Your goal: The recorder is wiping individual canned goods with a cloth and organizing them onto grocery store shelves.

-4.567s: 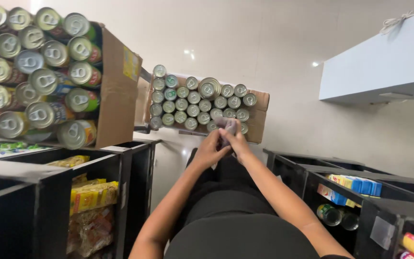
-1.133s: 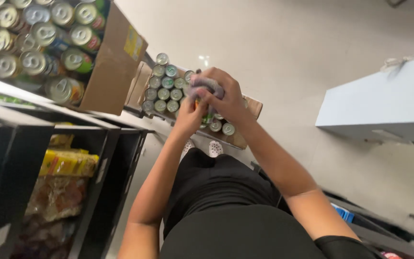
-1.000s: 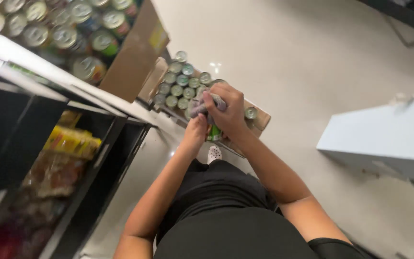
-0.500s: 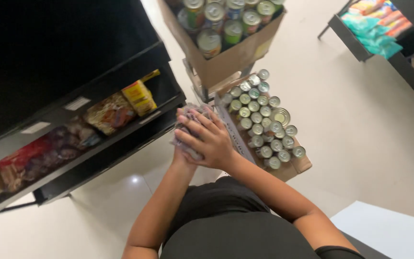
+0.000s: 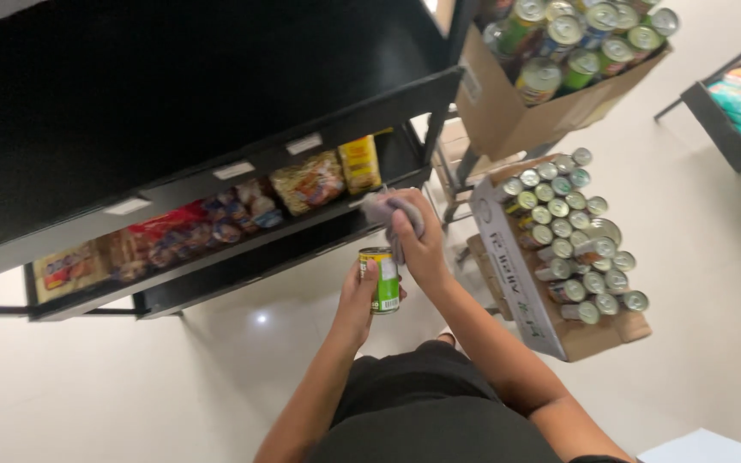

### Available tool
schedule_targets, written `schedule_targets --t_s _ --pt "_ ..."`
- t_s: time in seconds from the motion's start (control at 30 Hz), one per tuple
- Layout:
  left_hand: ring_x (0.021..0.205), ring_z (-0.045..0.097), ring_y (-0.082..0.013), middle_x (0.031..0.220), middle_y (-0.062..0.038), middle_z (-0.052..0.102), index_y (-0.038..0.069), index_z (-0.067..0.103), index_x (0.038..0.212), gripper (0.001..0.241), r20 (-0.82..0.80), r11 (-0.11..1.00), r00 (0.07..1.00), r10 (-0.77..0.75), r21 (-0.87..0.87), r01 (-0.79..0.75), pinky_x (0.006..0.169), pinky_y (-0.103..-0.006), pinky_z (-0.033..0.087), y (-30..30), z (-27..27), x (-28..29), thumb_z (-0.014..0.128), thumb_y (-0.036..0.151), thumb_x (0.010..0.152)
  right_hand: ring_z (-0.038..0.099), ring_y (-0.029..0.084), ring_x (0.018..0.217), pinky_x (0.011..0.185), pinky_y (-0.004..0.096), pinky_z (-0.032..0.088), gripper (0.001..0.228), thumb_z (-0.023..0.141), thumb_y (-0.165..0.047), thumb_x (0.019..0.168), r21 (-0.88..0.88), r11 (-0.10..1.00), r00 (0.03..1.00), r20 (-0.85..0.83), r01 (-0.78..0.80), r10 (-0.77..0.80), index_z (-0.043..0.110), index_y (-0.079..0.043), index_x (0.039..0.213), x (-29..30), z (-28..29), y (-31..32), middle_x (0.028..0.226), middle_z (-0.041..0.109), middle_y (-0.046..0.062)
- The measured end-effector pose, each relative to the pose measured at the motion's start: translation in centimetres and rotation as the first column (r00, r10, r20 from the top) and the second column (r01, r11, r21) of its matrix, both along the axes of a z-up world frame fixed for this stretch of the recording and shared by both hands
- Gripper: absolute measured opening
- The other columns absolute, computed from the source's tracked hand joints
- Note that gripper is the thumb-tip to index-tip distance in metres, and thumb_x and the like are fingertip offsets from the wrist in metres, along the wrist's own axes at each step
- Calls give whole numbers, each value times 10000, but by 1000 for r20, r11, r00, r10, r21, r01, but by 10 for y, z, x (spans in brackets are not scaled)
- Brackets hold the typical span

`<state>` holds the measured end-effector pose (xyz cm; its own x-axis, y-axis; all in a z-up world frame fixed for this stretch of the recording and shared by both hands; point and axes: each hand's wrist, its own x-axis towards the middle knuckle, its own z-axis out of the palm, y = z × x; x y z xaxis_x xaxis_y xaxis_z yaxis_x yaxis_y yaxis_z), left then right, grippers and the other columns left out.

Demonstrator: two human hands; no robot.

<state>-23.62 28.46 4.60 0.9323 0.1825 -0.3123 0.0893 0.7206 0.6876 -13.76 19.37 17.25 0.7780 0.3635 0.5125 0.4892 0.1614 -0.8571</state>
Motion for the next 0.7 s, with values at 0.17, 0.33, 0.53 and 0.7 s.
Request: schedule_targets --t_s 0.17,0.33,0.53,0.7 --pt "728 716 -228 1051 -121 694 87 458 1333 568 26 991 999 -26 129 23 632 -348 605 65 -4 -57 640 454 941 653 149 922 850 275 519 230 587 -193 1014 -40 903 877 -260 -428 404 669 20 991 -51 -36 61 973 714 47" --pt "734 718 -231 1054 -118 669 109 392 1415 658 8 984 984 178 0 -178 619 -351 599 104 -37 -128 678 418 909 471 157 640 626 299 393 381 628 -162 1062 -167 940 953 -112 -296 280 535 26 744 -100 -91 140 702 532 50" --pt "861 677 -165 1095 -119 646 25 414 1277 708 192 649 849 493 570 -505 698 -305 588 164 -1 -221 818 457 887 533 177 621 585 347 410 389 591 -207 1019 365 654 337 -634 -663 696 601 -16 681 -144 -100 231 669 614 76" --pt "1049 559 -165 1153 -78 522 32 406 1321 757 380 278 529 759 546 -790 933 -302 492 219 -10 -275 701 612 935 647 246 1152 1015 419 514 615 690 -499 865 508 515 64 -666 -690 743 569 -64 1282 -219 -77 286 1242 660 128"
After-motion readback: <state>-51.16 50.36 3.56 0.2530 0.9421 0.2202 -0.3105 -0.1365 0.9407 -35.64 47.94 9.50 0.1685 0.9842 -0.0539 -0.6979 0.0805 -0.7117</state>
